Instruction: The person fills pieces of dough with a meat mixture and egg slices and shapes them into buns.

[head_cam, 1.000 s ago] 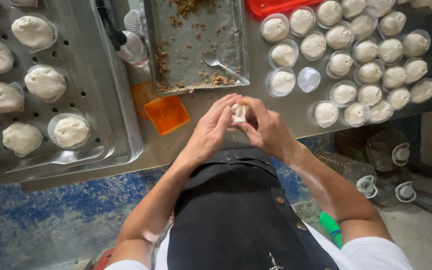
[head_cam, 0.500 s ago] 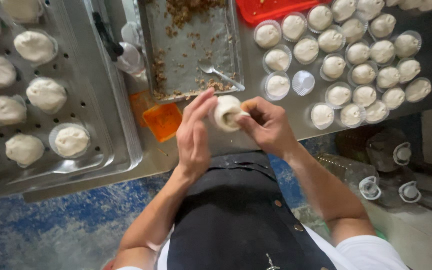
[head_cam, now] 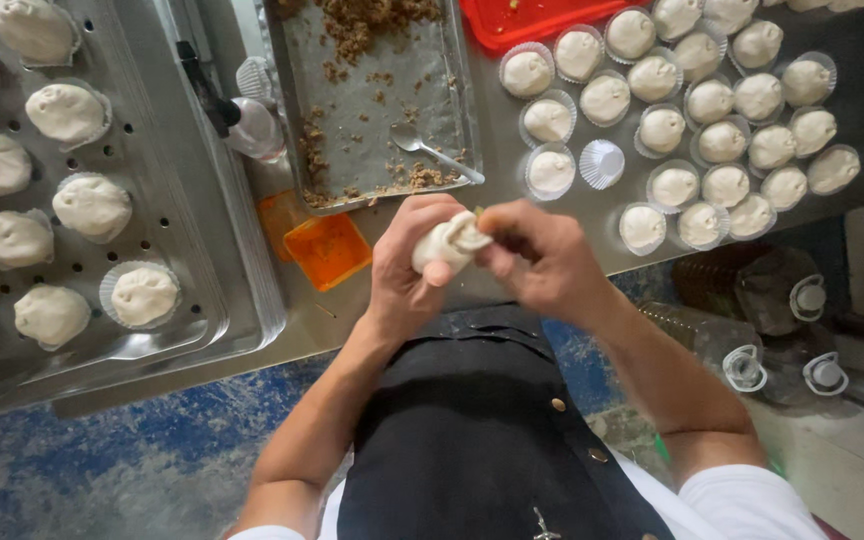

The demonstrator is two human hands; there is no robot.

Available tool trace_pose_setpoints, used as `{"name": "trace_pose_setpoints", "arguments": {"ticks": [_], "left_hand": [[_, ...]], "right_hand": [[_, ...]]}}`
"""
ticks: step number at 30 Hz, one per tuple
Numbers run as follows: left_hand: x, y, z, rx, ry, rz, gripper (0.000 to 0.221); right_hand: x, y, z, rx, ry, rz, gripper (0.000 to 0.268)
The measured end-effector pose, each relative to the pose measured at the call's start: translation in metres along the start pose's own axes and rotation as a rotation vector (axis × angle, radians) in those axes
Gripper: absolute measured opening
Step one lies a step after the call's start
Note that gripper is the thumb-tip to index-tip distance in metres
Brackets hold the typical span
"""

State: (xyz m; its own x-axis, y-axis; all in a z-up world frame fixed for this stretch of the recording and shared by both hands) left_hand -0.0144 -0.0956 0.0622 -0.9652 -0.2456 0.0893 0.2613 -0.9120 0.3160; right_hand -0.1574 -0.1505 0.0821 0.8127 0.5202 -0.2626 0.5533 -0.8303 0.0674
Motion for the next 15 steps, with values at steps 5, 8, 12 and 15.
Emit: {"name": "trace_pose_setpoints", "arguments": {"ticks": [5, 8, 12, 15], "left_hand": [[0.000, 0.005, 0.005, 0.033, 0.047, -0.097, 0.067], [-0.001, 0.008, 0.001, -0.009, 0.081, -0.158, 0.067], [0.000, 0.010, -0.007, -0.093, 0.089, -0.233, 0.066], [-0.001, 0.012, -0.005, -0.074, 0.099, -0.285, 0.065]], "right_hand": [[0.003, -0.005, -0.010, -0.172, -0.092, -0.014, 0.027], [0.004, -0.001, -0.004, -0.084, -0.020, -0.070, 0.031], [0.010, -0.004, -0.018, -0.322, -0.353, -0.047, 0.027], [0.009, 0.001, -0.008, -0.148, -0.049, -0.094, 0.027]]}}
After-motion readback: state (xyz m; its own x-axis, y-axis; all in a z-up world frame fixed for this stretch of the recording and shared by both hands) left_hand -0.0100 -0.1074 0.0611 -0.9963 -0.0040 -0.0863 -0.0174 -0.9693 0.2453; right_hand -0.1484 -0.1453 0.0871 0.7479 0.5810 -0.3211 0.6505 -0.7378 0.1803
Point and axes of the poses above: each hand's wrist, its own y-axis towards the middle knuckle, its own x-axis out of the palm, z = x × y, the point moved 9 cm from there along y, towards the middle knuckle, and after that the axes turned 6 degrees about z, right-handed, at the moved point
